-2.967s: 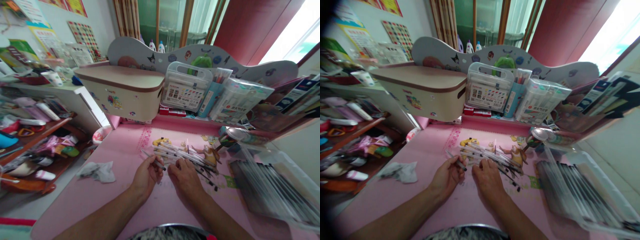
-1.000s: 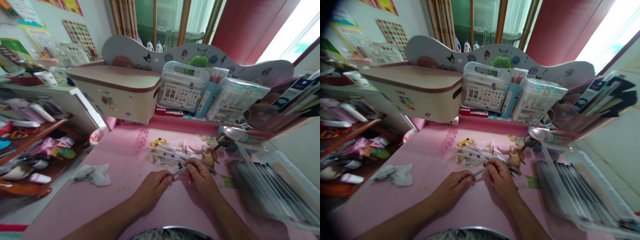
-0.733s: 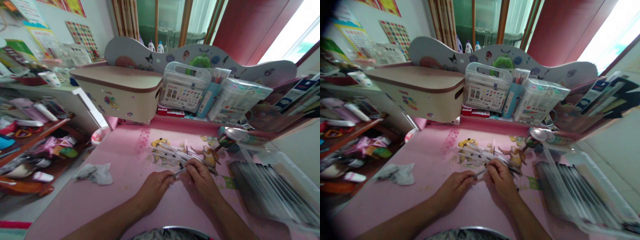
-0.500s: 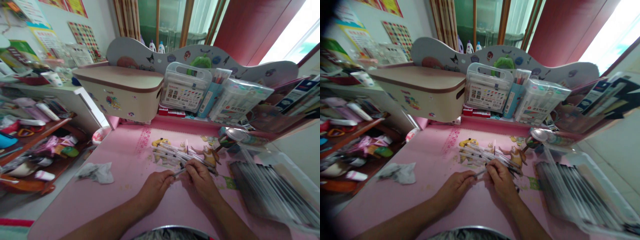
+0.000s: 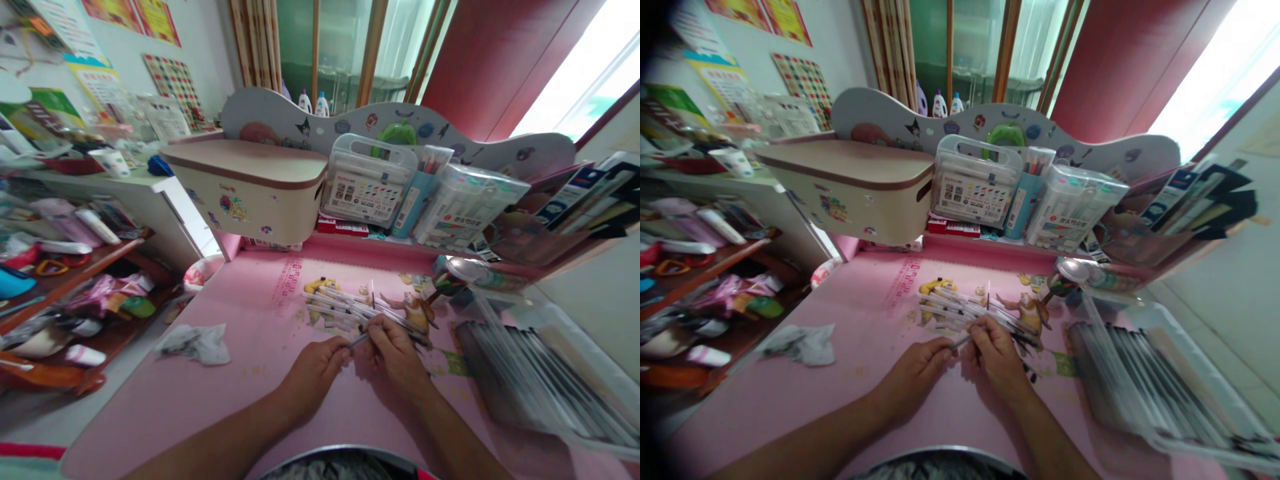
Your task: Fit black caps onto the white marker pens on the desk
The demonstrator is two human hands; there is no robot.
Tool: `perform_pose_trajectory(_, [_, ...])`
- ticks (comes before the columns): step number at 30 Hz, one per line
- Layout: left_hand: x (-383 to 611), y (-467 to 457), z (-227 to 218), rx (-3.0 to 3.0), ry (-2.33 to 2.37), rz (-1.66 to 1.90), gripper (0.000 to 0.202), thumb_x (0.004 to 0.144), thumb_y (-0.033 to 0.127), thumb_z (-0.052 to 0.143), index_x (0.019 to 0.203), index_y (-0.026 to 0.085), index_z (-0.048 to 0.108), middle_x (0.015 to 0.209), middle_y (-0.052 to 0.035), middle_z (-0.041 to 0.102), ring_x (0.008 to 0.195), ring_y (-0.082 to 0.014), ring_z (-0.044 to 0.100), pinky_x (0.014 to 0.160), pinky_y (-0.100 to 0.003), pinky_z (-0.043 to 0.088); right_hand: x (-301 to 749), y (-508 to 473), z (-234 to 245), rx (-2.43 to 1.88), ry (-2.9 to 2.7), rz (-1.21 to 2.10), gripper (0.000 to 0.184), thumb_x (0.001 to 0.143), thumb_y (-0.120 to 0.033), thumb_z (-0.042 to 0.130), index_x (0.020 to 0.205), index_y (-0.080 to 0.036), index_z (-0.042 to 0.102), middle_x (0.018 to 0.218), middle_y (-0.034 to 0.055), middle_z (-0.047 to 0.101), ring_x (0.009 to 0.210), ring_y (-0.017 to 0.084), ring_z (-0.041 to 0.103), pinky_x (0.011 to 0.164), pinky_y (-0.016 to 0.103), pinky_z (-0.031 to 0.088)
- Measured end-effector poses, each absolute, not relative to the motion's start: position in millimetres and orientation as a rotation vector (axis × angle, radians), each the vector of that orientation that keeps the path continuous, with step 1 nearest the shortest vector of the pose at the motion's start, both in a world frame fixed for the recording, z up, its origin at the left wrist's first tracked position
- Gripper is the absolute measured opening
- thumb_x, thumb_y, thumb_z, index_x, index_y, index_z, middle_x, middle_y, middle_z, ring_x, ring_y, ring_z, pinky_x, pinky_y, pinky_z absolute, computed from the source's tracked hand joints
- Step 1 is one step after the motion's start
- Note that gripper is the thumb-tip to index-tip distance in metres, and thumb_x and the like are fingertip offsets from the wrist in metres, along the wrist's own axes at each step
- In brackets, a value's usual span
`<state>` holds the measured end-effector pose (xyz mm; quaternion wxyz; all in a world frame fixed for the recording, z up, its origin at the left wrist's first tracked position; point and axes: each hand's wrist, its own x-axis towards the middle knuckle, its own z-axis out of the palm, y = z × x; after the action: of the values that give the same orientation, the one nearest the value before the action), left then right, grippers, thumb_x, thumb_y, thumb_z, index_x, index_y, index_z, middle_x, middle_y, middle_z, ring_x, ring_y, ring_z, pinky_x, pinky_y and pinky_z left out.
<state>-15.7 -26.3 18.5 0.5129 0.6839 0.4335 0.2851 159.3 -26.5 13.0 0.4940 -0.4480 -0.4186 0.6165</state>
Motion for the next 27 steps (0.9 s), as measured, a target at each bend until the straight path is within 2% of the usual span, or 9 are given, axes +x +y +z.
perform_pose_trajectory(3, [-13, -26, 20, 1.585, 0.925, 0.781, 0.031, 0.097, 0.029, 0.041, 0.097, 0.019, 0.07, 0.091, -0.0031, 0.071, 0.085, -0.0186, 0.062, 0.082, -0.027, 0.044, 152, -29, 10, -0.93, -0.874, 1.618, 0.029, 0.086, -0.04, 0.068, 0.105, -0.023, 0.055, 0.059, -0.0062, 0.058, 0.046, 0.01, 0.05, 0.044, 0.019, 0.04])
perform_pose_trajectory(5, [-13, -26, 21, 1.571, 0.889, 0.789, 0.031, 0.097, 0.029, 0.041, 0.098, 0.019, 0.07, 0.093, -0.0035, 0.072, 0.087, -0.0187, 0.062, 0.083, -0.027, 0.044, 148, -31, 9, -0.902, -0.809, 1.674, 0.027, 0.082, -0.034, 0.073, 0.101, -0.021, 0.057, 0.06, -0.0061, 0.059, 0.045, 0.008, 0.049, 0.043, 0.017, 0.039])
perform_pose_trajectory(8, [-14, -26, 22, 1.58, 0.882, 0.769, 0.03, 0.097, 0.029, 0.042, 0.096, 0.019, 0.07, 0.091, -0.004, 0.071, 0.088, -0.0192, 0.061, 0.084, -0.028, 0.044, 148, -30, 10, -0.866, -0.757, 1.699, 0.021, 0.084, -0.035, 0.072, 0.089, -0.019, 0.06, 0.054, -0.0059, 0.056, 0.04, 0.007, 0.045, 0.039, 0.017, 0.037])
perform_pose_trajectory(12, [-16, -26, 19, 1.571, 0.947, 0.714, 0.028, 0.096, 0.032, 0.044, 0.093, 0.018, 0.068, 0.085, -0.0029, 0.067, 0.082, -0.0184, 0.059, 0.077, -0.027, 0.043, 158, -26, 8, -0.862, -0.71, 1.616, 0.023, 0.083, -0.038, 0.072, 0.089, -0.019, 0.063, 0.049, -0.0067, 0.052, 0.038, 0.008, 0.042, 0.037, 0.018, 0.037])
perform_pose_trajectory(16, [-17, -27, 14, 1.555, 0.978, 0.697, 0.028, 0.097, 0.036, 0.044, 0.091, 0.018, 0.065, 0.082, -0.0014, 0.062, 0.078, -0.0164, 0.055, 0.073, -0.026, 0.04, 161, -25, 8, -0.894, -0.67, 1.623, 0.027, 0.079, -0.039, 0.076, 0.091, -0.019, 0.064, 0.054, -0.0056, 0.054, 0.042, 0.007, 0.043, 0.039, 0.016, 0.035])
perform_pose_trajectory(19, [-17, -29, 12, 1.495, 0.973, 0.677, 0.031, 0.096, 0.042, 0.044, 0.089, 0.018, 0.063, 0.069, 0.0021, 0.053, 0.065, -0.0136, 0.048, 0.064, -0.024, 0.037, 161, -25, 17, -0.932, -0.703, 1.623, 0.024, 0.08, -0.039, 0.075, 0.091, -0.021, 0.063, 0.053, -0.0068, 0.051, 0.043, 0.007, 0.043, 0.041, 0.017, 0.037])
perform_pose_trajectory(21, [-17, -29, 12, 1.442, 0.974, 0.657, 0.032, 0.096, 0.044, 0.044, 0.093, 0.018, 0.062, 0.064, 0.004, 0.048, 0.059, -0.0127, 0.044, 0.058, -0.023, 0.035, 168, -24, 32, -1.003, -0.813, 1.495, 0.023, 0.079, -0.039, 0.075, 0.088, -0.021, 0.065, 0.058, -0.0057, 0.053, 0.047, 0.008, 0.046, 0.043, 0.018, 0.04])
perform_pose_trajectory(23, [-17, -29, 13, 1.414, 0.992, 0.66, 0.032, 0.095, 0.044, 0.045, 0.104, 0.018, 0.062, 0.066, 0.0038, 0.049, 0.059, -0.0129, 0.044, 0.057, -0.023, 0.034, 180, -25, 53, -1.066, -1.006, 1.289, 0.025, 0.076, -0.04, 0.077, 0.085, -0.019, 0.068, 0.071, -0.0013, 0.061, 0.055, 0.009, 0.053, 0.049, 0.02, 0.045])
perform_pose_trajectory(27, [-18, -28, 15, 1.427, 1.028, 0.646, 0.03, 0.093, 0.039, 0.047, 0.113, 0.02, 0.059, 0.07, 0.0031, 0.052, 0.062, -0.0134, 0.046, 0.06, -0.024, 0.035, 211, -46, 109, -1.124, -1.176, 0.849, 0.017, 0.085, -0.036, 0.069, 0.095, -0.023, 0.069, 0.079, 0.002, 0.065, 0.059, 0.012, 0.057, 0.054, 0.025, 0.048])
